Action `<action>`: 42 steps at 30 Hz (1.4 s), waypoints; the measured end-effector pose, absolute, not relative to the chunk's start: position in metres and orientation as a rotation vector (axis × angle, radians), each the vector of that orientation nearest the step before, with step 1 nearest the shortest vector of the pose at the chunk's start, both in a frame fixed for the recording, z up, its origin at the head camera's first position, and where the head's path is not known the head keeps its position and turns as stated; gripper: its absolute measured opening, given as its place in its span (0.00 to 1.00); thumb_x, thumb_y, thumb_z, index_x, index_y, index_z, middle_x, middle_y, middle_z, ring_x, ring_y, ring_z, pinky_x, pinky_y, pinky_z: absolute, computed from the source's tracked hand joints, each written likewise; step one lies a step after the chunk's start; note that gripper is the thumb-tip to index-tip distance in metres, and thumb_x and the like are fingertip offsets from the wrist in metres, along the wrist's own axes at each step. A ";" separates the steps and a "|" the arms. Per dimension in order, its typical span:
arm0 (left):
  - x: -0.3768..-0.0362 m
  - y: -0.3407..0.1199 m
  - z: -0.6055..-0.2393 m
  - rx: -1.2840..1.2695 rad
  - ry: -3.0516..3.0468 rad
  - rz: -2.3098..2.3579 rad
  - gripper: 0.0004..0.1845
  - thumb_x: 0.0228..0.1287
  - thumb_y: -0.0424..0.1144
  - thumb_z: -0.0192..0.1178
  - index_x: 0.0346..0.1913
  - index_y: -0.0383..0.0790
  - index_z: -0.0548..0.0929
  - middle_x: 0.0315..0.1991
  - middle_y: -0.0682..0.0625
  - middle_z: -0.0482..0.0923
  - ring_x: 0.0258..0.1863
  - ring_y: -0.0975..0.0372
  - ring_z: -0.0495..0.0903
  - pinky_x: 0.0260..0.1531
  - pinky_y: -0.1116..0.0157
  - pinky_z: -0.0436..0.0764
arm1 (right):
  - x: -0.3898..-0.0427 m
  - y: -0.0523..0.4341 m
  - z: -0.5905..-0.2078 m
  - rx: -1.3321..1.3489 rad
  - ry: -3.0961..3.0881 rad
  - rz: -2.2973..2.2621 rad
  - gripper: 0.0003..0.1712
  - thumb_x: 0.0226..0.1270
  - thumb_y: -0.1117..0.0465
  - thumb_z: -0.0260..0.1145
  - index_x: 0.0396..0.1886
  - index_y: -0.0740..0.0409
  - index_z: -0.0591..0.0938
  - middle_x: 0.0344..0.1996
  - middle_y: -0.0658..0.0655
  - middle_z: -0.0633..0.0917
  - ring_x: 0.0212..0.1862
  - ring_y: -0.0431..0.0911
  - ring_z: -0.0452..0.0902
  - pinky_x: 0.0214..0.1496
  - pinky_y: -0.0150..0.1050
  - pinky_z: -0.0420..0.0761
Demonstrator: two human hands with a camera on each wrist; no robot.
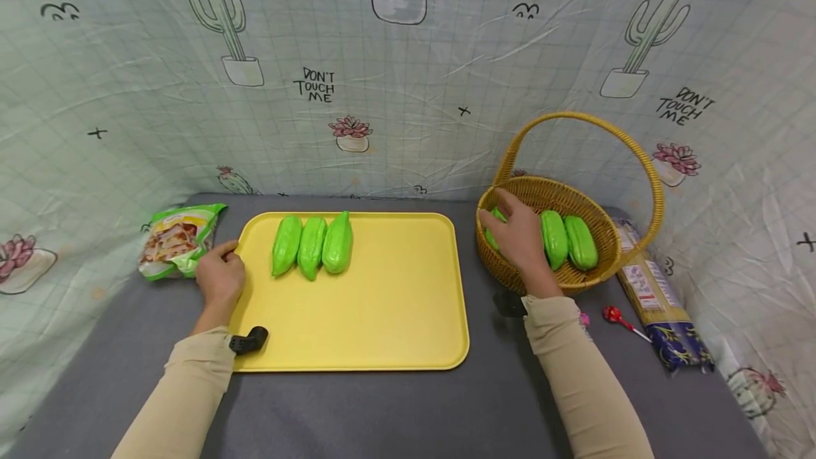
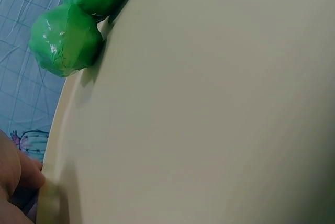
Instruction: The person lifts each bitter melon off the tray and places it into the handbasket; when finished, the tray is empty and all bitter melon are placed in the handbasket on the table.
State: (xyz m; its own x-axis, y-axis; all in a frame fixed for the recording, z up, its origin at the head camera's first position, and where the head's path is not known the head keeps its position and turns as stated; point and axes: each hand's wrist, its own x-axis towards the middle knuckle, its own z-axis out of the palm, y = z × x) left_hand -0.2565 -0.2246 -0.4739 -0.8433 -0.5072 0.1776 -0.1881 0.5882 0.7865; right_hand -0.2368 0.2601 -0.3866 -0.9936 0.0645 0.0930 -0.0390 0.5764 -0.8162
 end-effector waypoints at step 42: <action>-0.259 -0.226 -0.475 0.559 -2.434 -1.115 0.22 0.74 0.28 0.42 0.60 0.28 0.83 0.60 0.29 0.80 0.61 0.35 0.77 0.65 0.40 0.74 | -0.247 0.155 -0.405 0.236 -2.842 1.520 0.44 0.73 0.45 0.65 0.82 0.51 0.59 0.82 0.60 0.56 0.77 0.62 0.64 0.70 0.56 0.78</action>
State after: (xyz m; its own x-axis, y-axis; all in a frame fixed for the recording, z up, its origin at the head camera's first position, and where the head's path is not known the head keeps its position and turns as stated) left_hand -0.2586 -0.2255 -0.4753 -0.8384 -0.5100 0.1920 -0.1877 0.6010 0.7769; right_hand -0.2471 0.1551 -0.4052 -0.9853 -0.1705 -0.0100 -0.0863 0.5478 -0.8322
